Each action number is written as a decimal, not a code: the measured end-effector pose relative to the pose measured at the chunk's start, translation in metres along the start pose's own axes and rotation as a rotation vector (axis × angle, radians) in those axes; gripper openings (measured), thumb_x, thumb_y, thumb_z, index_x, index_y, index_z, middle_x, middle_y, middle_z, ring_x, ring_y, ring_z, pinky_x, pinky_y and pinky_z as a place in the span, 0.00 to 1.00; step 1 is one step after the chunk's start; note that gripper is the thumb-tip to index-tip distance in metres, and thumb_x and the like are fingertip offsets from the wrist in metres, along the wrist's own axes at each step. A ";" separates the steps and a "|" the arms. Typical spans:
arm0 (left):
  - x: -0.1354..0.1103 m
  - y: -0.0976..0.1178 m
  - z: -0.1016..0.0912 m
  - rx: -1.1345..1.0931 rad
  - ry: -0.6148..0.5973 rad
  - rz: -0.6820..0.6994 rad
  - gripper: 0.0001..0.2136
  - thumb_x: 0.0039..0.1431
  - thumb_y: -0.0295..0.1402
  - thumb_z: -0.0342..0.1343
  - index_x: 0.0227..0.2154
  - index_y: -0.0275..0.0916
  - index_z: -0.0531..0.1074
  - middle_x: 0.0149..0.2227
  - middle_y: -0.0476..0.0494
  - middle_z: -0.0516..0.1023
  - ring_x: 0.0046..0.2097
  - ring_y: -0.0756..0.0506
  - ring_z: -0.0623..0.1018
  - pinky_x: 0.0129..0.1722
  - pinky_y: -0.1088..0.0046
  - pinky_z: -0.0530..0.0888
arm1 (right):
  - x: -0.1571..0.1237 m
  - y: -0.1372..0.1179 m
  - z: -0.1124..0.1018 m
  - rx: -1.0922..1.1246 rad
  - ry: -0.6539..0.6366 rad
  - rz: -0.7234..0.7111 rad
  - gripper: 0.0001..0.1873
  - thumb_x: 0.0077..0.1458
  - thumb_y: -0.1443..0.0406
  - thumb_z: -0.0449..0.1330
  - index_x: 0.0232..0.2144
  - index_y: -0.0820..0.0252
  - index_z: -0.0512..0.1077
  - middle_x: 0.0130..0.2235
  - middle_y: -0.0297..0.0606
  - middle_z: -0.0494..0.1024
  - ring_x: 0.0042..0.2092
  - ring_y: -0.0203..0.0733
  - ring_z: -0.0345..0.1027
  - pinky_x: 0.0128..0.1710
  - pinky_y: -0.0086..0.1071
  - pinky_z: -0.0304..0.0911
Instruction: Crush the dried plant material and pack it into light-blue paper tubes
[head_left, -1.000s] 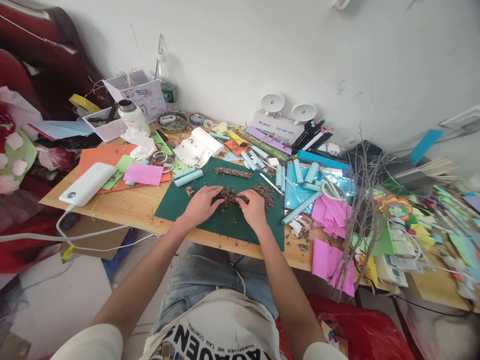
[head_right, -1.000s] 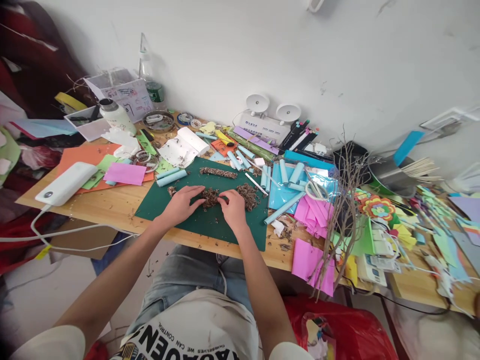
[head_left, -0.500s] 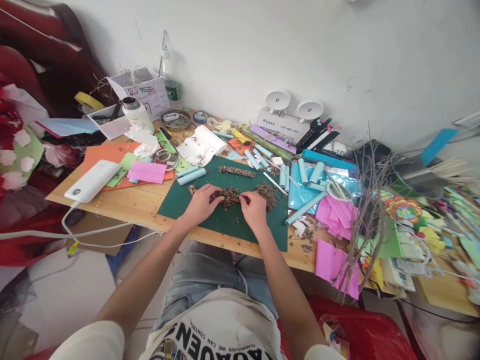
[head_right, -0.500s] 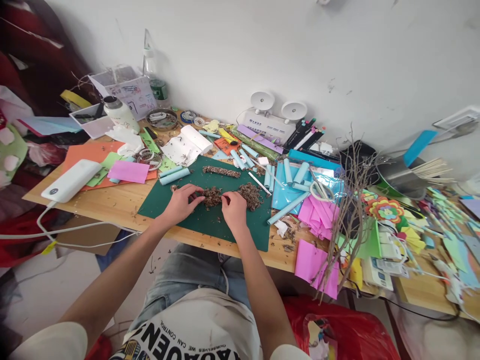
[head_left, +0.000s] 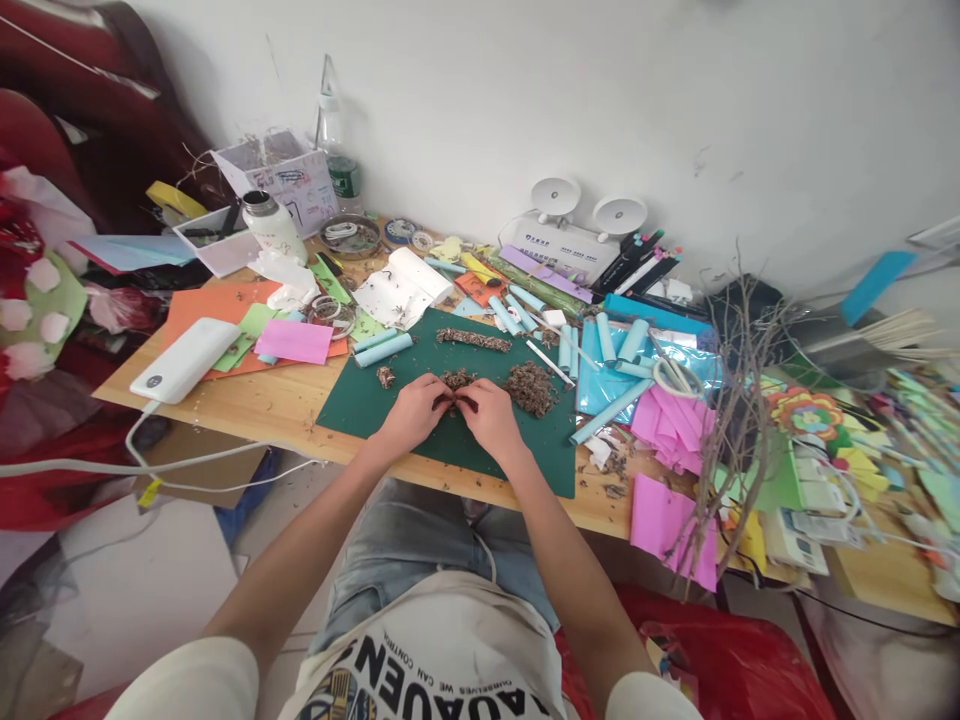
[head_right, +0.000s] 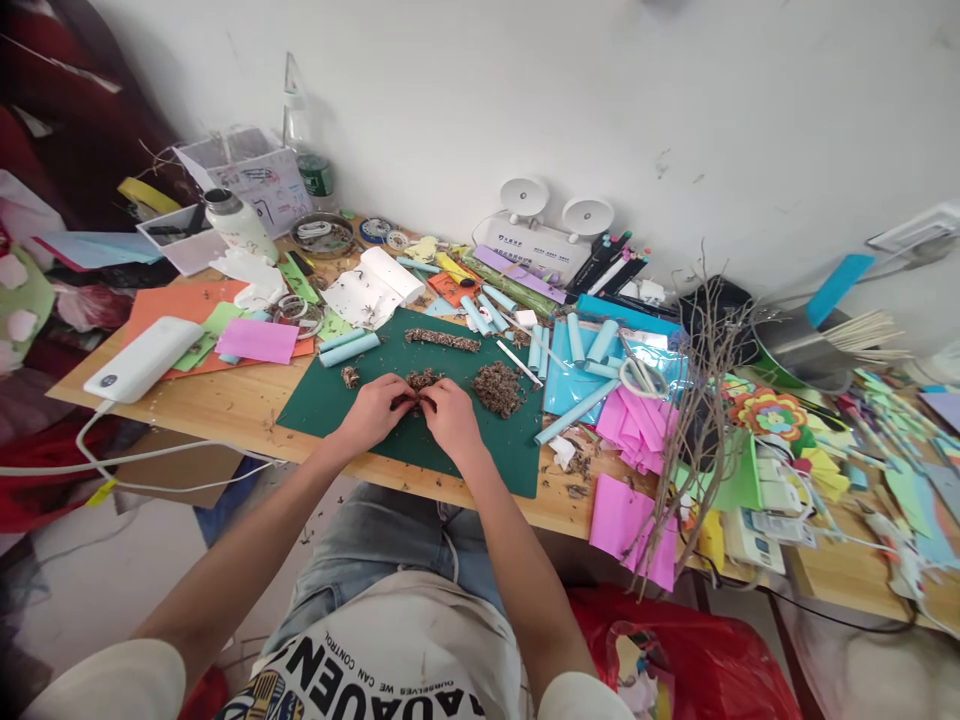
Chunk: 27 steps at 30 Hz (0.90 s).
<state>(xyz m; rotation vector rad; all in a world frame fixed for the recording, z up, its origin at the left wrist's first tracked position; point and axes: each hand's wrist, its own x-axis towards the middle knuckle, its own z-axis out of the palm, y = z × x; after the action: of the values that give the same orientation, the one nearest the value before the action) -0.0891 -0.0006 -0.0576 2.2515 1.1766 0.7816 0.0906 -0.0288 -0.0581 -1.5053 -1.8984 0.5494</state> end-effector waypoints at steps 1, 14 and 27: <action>0.001 0.001 -0.001 -0.019 0.023 0.016 0.06 0.62 0.25 0.54 0.35 0.38 0.76 0.38 0.41 0.78 0.40 0.43 0.79 0.42 0.66 0.76 | 0.001 -0.002 0.000 0.035 0.036 0.006 0.10 0.59 0.69 0.59 0.36 0.58 0.81 0.37 0.41 0.80 0.38 0.43 0.74 0.42 0.36 0.70; 0.007 0.007 0.006 -0.602 0.170 -0.254 0.07 0.53 0.31 0.61 0.36 0.37 0.75 0.35 0.43 0.82 0.39 0.44 0.82 0.43 0.64 0.81 | 0.001 -0.013 0.000 0.345 0.214 0.103 0.09 0.55 0.64 0.62 0.36 0.55 0.82 0.40 0.40 0.83 0.40 0.44 0.78 0.42 0.36 0.76; 0.004 -0.003 -0.002 0.001 0.058 0.057 0.15 0.61 0.26 0.52 0.49 0.38 0.75 0.48 0.35 0.76 0.52 0.38 0.76 0.55 0.57 0.75 | -0.001 0.000 -0.008 0.048 0.076 0.043 0.19 0.54 0.65 0.65 0.49 0.53 0.76 0.49 0.43 0.81 0.52 0.51 0.73 0.54 0.46 0.69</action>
<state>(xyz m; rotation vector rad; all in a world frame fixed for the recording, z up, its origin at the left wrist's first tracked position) -0.0908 0.0043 -0.0569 2.2864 1.1431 0.8735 0.0963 -0.0301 -0.0519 -1.5185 -1.7864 0.5455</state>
